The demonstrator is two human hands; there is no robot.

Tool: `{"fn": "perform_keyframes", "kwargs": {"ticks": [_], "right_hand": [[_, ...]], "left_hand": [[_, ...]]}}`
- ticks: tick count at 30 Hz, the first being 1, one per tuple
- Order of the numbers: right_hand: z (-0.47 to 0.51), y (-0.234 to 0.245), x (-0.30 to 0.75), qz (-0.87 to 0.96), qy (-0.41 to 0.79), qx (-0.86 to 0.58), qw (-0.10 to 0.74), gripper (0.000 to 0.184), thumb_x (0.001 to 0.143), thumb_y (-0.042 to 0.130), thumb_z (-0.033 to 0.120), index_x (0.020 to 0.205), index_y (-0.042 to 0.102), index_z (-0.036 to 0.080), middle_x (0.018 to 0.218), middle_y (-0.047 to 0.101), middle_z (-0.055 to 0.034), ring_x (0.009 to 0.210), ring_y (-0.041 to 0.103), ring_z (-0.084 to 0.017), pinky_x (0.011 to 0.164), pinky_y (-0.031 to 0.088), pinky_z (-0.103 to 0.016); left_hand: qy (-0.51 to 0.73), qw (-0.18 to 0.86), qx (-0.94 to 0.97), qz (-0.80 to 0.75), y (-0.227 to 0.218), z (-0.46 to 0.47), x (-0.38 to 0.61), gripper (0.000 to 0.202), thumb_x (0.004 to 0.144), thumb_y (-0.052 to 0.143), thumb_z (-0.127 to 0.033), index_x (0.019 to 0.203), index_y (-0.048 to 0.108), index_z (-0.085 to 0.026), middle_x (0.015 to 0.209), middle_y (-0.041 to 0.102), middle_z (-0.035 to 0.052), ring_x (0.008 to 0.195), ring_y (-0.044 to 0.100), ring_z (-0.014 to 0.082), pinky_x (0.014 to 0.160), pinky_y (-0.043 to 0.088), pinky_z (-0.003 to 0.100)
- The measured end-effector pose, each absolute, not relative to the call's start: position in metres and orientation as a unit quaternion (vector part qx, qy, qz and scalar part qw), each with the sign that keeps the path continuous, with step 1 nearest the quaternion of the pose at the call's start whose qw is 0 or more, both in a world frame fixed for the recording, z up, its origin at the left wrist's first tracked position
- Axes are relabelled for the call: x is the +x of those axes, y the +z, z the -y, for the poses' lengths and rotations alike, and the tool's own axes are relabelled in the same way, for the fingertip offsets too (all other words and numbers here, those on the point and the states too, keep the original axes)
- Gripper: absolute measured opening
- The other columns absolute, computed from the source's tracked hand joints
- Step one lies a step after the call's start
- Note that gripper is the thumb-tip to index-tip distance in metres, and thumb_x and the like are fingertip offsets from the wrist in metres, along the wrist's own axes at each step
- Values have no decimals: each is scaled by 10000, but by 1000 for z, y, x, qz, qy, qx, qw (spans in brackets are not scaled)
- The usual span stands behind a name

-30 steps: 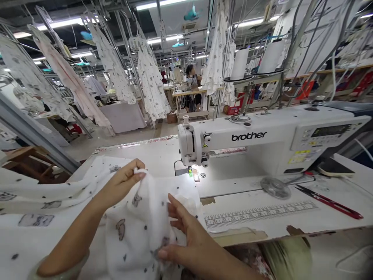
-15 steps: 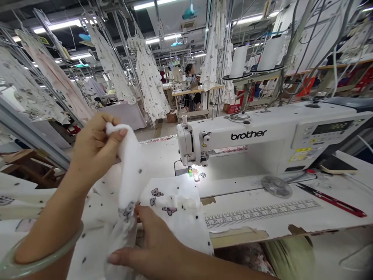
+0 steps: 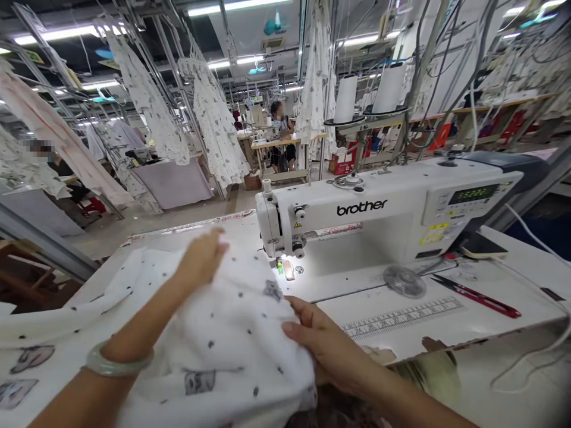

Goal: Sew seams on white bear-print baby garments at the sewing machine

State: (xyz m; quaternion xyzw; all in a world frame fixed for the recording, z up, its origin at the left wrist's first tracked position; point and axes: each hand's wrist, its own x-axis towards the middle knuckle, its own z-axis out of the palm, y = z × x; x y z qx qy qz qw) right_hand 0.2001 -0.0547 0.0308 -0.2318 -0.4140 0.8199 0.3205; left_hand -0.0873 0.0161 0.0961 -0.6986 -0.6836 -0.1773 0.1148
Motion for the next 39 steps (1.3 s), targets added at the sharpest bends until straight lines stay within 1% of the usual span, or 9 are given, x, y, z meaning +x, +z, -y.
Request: {"fn": "perform_keyframes", "kwargs": {"ticks": [4, 7, 10, 13, 16, 19, 24, 32, 39], "right_hand": [[46, -5, 225, 468, 785, -286, 288, 947, 747, 777, 493, 1501, 280, 211, 1326, 512, -132, 1168, 542, -239, 1026, 411, -389], [38, 0, 235, 574, 720, -297, 255, 890, 844, 665, 413, 1550, 152, 240, 1298, 504, -133, 1008, 591, -197, 894, 481, -366], [19, 22, 236, 779, 526, -268, 212, 615, 890, 521, 175, 1483, 371, 241, 1172, 586, -103, 948, 586, -180, 841, 483, -333], [-9, 37, 226, 939, 256, -148, 176, 545, 859, 435, -5, 1387, 486, 121, 1013, 631, -110, 947, 563, -196, 838, 462, -318], [-35, 35, 213, 988, 4, -27, 154, 354, 908, 438, -11, 1233, 563, 55, 823, 616, -75, 814, 522, -199, 747, 432, -316], [-53, 23, 207, 972, -146, 49, 176, 182, 945, 466, 47, 945, 636, 113, 780, 572, -43, 725, 481, -179, 667, 381, -317], [-66, 6, 215, 951, -177, 64, 247, 210, 976, 475, 125, 826, 619, 150, 928, 598, -40, 740, 477, -158, 627, 340, -299], [-70, 4, 218, 986, -14, -23, 163, 86, 966, 548, 159, 954, 626, 125, 876, 624, -41, 793, 489, -170, 747, 396, -297], [-55, 10, 220, 981, -21, 64, 179, 144, 942, 562, 133, 815, 625, 157, 750, 594, -12, 709, 477, -158, 648, 351, -305]], "left_hand": [[-115, -6, -758, 642, 37, -18, -65, 351, 795, 523, -149, 1113, 657, -216, 1241, 648, 85, 1114, 604, 264, 948, 469, 398], [-122, -57, -776, 616, 33, -21, -51, 399, 882, 430, -187, 1236, 612, -223, 1347, 589, 73, 1269, 506, 253, 1047, 412, 409], [-132, -103, -784, 598, 38, -25, -35, 353, 893, 501, -304, 1218, 623, -237, 1179, 670, 65, 1157, 575, 250, 958, 463, 369], [-145, -132, -773, 604, 36, -27, -24, 288, 820, 612, -343, 1071, 678, -220, 931, 682, 52, 919, 634, 239, 796, 490, 333], [-164, -153, -757, 614, 32, -28, -23, 175, 806, 615, -361, 844, 681, -204, 757, 614, 19, 767, 606, 206, 688, 463, 297], [-202, -164, -744, 616, 35, -26, -25, 200, 831, 565, -356, 721, 611, -196, 812, 607, 27, 833, 589, 201, 745, 452, 296], [-230, -222, -723, 612, 42, -31, -19, 269, 901, 469, -413, 798, 597, -200, 740, 600, -9, 710, 553, 170, 626, 426, 260], [-181, -284, -717, 611, 28, -50, -9, 186, 794, 567, -338, 675, 581, -196, 631, 566, -33, 599, 509, 146, 571, 372, 255], [-163, -286, -706, 627, 24, -15, -9, 82, 771, 597, -283, 807, 631, -218, 842, 687, -1, 819, 633, 209, 765, 469, 301]]}}
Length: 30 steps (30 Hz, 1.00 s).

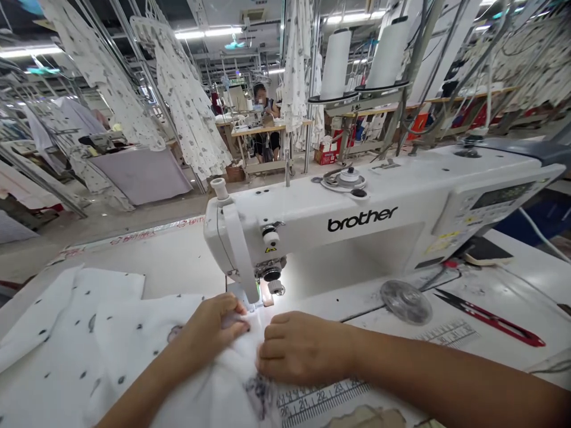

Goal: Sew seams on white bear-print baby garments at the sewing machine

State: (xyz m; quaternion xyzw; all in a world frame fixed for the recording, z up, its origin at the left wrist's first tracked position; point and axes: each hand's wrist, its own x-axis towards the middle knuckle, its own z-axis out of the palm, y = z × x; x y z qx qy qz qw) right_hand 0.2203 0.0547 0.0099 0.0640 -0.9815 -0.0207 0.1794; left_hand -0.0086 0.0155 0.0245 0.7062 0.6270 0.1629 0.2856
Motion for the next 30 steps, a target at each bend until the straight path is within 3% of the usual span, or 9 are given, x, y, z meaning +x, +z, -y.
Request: {"fn": "perform_keyframes", "kwargs": {"ticks": [4, 8, 11, 14, 18, 27, 30], "right_hand": [[-53, 16, 221, 980, -25, 50, 189, 119, 947, 558, 120, 864, 640, 142, 787, 614, -29, 707, 484, -159, 637, 362, -300], [-56, 14, 221, 978, -25, -10, 206, 175, 983, 477, 103, 1059, 633, 83, 972, 653, -81, 769, 509, -164, 712, 421, -302], [-58, 6, 219, 977, -10, -35, 212, 190, 986, 462, 111, 1067, 628, 68, 1082, 650, -97, 809, 514, -169, 783, 455, -318], [-60, 0, 216, 980, 25, -49, 193, 153, 974, 490, 138, 1013, 633, 100, 1043, 664, -87, 835, 520, -173, 812, 464, -322], [-60, 0, 215, 980, 54, -59, 180, 126, 960, 517, 162, 962, 637, 125, 1003, 670, -73, 820, 515, -171, 810, 460, -312], [-57, 3, 215, 982, 74, -97, 144, 146, 960, 514, 212, 993, 623, 120, 1006, 670, -91, 923, 533, -213, 871, 451, -351], [-58, 3, 214, 982, 75, -89, 148, 127, 956, 532, 210, 967, 622, 122, 989, 669, -90, 913, 533, -204, 858, 452, -347]], "left_hand": [[175, 273, 713, -622, 16, -13, -10, 72, 792, 601, -291, 829, 627, -236, 915, 688, 10, 892, 641, 225, 818, 482, 321], [171, 275, 727, -606, 14, -14, -10, 77, 843, 560, -284, 860, 614, -232, 929, 669, 28, 906, 629, 224, 843, 476, 346], [176, 277, 730, -600, 16, -14, -8, 136, 889, 525, -330, 852, 601, -223, 918, 648, 35, 882, 618, 217, 828, 475, 352], [193, 254, 731, -603, 17, -12, -5, 193, 923, 478, -355, 820, 569, -220, 893, 625, 39, 832, 600, 209, 770, 474, 349], [186, 217, 730, -621, 15, -12, -2, 120, 917, 471, -292, 843, 541, -229, 898, 608, 37, 827, 584, 211, 737, 465, 353], [181, 174, 723, -644, 16, -12, 5, 112, 870, 510, -306, 787, 532, -235, 860, 605, 30, 824, 593, 227, 732, 454, 355], [144, 153, 726, -655, 17, -13, 8, 122, 864, 505, -305, 770, 540, -237, 824, 630, 18, 832, 597, 237, 798, 421, 384]]}}
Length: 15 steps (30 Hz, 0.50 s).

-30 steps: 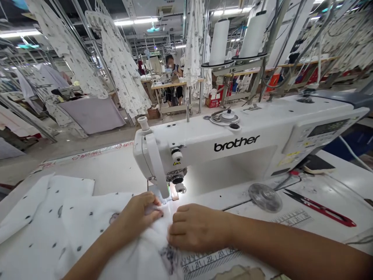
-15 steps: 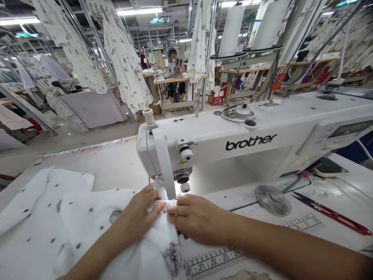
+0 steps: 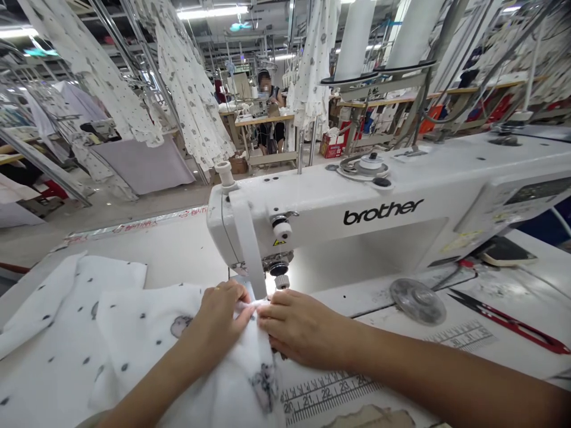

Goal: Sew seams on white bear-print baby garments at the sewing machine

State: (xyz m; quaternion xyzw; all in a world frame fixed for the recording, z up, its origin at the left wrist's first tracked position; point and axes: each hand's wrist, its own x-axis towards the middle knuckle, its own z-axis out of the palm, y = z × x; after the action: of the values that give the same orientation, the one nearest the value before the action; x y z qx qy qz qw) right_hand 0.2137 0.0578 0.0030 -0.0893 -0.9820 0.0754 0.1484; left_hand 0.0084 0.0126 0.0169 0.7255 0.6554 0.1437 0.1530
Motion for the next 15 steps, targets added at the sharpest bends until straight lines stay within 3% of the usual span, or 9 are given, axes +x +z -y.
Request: {"fn": "perform_keyframes", "kwargs": {"ticks": [4, 8, 15], "right_hand": [[-58, 5, 214, 981, 76, -88, 153, 130, 964, 529, 211, 939, 623, 125, 972, 668, -77, 885, 528, -191, 845, 447, -338], [-58, 7, 214, 984, 62, -90, 142, 126, 966, 540, 214, 919, 621, 130, 955, 669, -53, 852, 528, -184, 842, 430, -328], [-59, 6, 215, 987, 39, -76, 133, 134, 978, 537, 218, 905, 609, 132, 957, 666, -50, 859, 530, -174, 848, 398, -321]], "left_hand": [[85, 155, 716, -676, 21, -16, 12, 133, 870, 479, -311, 783, 549, -237, 785, 661, -9, 795, 612, 230, 909, 344, 445], [56, 176, 693, -697, 29, -19, 15, 156, 861, 470, -340, 792, 555, -230, 831, 671, 5, 885, 620, 258, 945, 301, 483], [112, 165, 665, -720, 19, -10, 15, 198, 859, 439, -321, 755, 571, -215, 979, 603, 29, 956, 569, 250, 945, 315, 514]]}}
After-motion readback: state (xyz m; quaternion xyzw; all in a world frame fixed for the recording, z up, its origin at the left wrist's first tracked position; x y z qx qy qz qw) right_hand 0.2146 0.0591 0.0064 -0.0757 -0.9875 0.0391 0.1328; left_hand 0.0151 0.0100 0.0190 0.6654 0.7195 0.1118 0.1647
